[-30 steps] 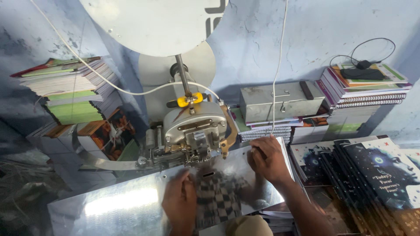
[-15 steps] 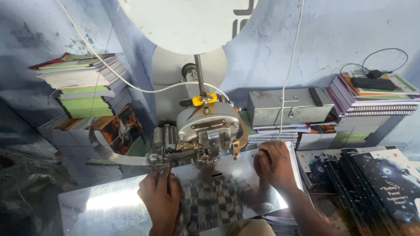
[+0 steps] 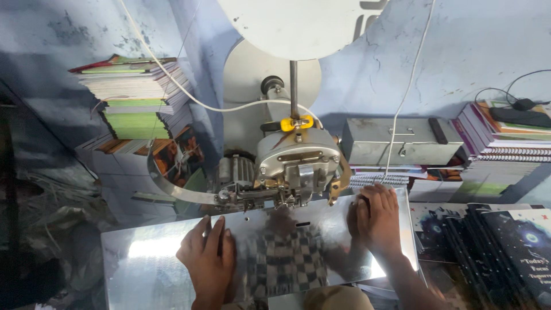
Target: The person repeatedly feeds notebooks into a binding machine, aligns them, and operates the machine to secure the binding. Finished notebooks are stacked on a nearby table. The process is repeated for multiple units throughout the clip.
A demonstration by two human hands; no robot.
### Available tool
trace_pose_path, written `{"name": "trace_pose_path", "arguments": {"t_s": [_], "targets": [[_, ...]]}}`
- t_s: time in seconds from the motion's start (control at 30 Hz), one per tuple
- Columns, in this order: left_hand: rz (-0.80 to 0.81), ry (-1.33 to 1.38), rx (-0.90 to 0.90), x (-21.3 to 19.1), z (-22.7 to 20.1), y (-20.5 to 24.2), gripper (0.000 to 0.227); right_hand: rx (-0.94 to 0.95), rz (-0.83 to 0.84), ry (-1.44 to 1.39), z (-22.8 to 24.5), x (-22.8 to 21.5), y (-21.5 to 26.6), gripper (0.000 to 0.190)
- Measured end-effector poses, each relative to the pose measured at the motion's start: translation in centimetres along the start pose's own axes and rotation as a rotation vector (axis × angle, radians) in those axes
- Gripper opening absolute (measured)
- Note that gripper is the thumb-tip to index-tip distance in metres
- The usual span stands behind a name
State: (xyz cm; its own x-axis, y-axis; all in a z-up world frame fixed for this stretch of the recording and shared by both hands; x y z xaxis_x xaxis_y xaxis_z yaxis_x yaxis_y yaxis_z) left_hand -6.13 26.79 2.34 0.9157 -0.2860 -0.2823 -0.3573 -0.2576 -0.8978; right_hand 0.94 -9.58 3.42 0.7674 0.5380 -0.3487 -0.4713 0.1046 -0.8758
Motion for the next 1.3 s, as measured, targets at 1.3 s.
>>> {"name": "trace_pose_path", "arguments": {"t_s": [1.3], "targets": [[-0.091,-0.026,-0.042,0.3,1.7,1.2,0.052,-0.528,0.39,-0.083,14.2,7.4,7.8,0.062]]}}
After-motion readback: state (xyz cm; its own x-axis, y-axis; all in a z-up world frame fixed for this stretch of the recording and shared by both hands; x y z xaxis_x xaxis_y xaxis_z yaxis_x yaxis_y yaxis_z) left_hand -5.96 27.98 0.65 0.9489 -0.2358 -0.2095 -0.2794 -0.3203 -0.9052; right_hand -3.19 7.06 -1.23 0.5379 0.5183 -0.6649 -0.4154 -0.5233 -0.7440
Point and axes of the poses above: each hand's wrist, its own y-axis away from the middle knuckle, its own x-axis out of the palm, z = x × y, the point moved 3 cm from there along -y, towards the middle knuckle, and after that the axes turned 14 degrees about -z, right-handed, at the moved point
